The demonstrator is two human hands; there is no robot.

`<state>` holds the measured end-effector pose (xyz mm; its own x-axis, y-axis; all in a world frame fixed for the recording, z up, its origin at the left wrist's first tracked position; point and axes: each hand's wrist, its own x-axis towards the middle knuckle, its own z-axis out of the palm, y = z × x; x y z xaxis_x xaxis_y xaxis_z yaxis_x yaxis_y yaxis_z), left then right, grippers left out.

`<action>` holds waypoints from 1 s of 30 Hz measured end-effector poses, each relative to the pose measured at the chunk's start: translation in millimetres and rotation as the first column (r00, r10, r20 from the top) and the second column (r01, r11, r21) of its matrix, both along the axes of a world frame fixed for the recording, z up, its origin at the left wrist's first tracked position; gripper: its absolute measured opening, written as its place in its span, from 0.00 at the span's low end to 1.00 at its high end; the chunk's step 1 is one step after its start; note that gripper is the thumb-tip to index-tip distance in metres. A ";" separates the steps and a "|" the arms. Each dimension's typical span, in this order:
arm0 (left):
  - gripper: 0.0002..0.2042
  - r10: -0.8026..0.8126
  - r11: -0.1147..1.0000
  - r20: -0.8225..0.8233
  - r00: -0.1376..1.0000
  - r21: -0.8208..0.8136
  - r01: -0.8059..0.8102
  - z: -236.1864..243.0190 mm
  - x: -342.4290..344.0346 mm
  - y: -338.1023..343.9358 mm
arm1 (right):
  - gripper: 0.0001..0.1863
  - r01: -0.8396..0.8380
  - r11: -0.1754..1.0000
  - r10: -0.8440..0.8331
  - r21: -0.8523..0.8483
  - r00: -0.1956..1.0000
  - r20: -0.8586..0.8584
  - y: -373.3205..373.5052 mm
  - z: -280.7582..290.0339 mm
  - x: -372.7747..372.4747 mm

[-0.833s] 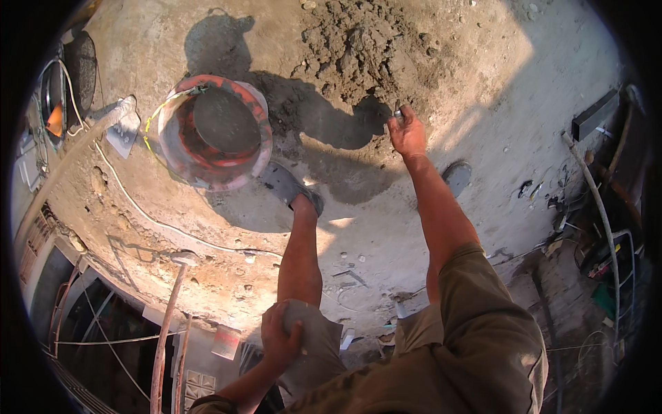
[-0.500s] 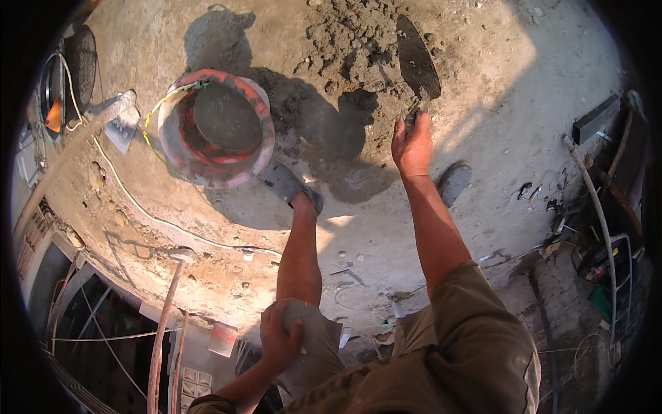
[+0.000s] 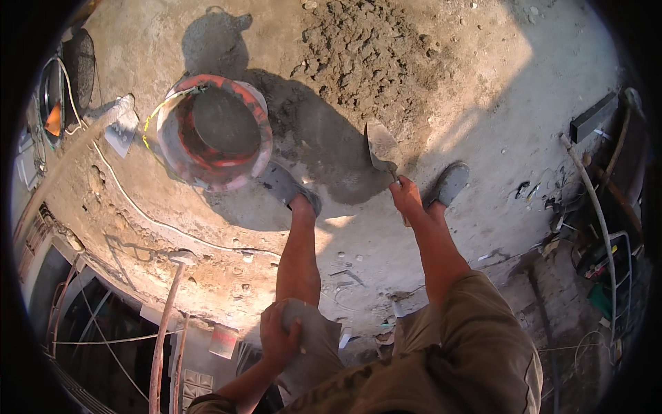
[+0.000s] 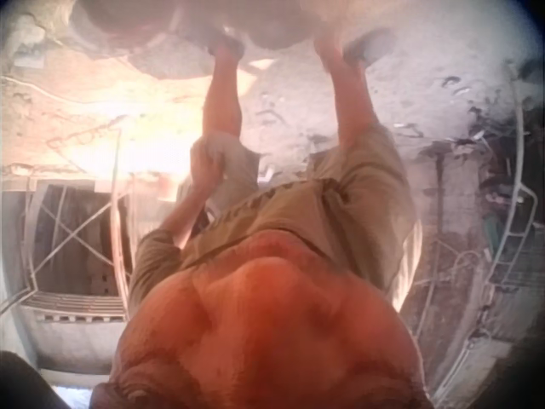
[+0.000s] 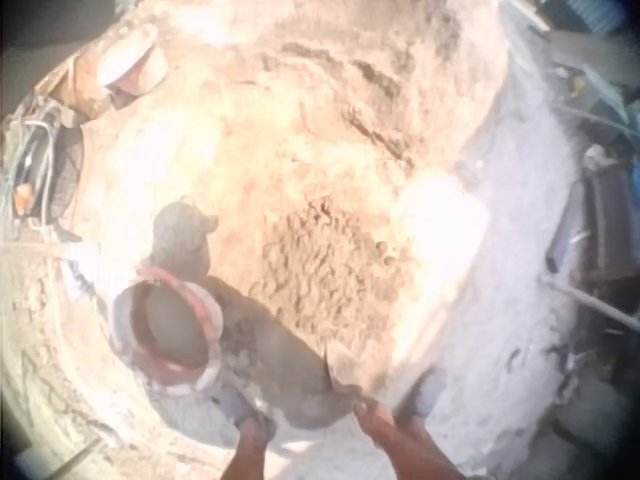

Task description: The person scoops wet cement from a bucket and spreads it on the floor using a trowel. They then place white plastic spacers around a metal column base and continue to apply and smooth the cement mixture around the column and on the surrounding floor area.

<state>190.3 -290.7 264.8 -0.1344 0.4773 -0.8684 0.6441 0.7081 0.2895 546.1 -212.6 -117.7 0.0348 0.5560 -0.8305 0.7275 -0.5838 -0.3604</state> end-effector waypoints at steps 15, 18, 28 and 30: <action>0.24 0.055 0.998 0.018 0.998 0.026 -0.056 2.1 0.4 -3.1 | 0.16 0.004 0.952 -0.032 0.306 0.996 0.087 149.6 67.4 -105.3; 0.24 0.037 0.999 0.014 0.999 0.026 -0.037 -0.8 -0.8 1.8 | 0.17 -0.036 0.829 -0.066 0.558 0.985 0.162 150.6 72.3 -82.9; 0.23 0.030 0.999 0.015 0.999 0.035 -0.031 -1.4 -1.1 3.3 | 0.19 -0.101 0.872 -0.015 0.478 0.973 0.231 178.2 63.7 -90.8; 0.23 0.003 0.999 0.045 0.999 0.036 -0.005 -1.9 -0.5 7.0 | 0.16 -0.247 0.953 0.167 0.174 0.911 0.377 173.6 24.4 -62.5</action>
<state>189.8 -283.7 262.9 -0.0981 0.5078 -0.8559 0.6271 0.6993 0.3430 483.6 -39.1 -93.3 0.1686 0.7452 -0.6452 0.9262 -0.3438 -0.1551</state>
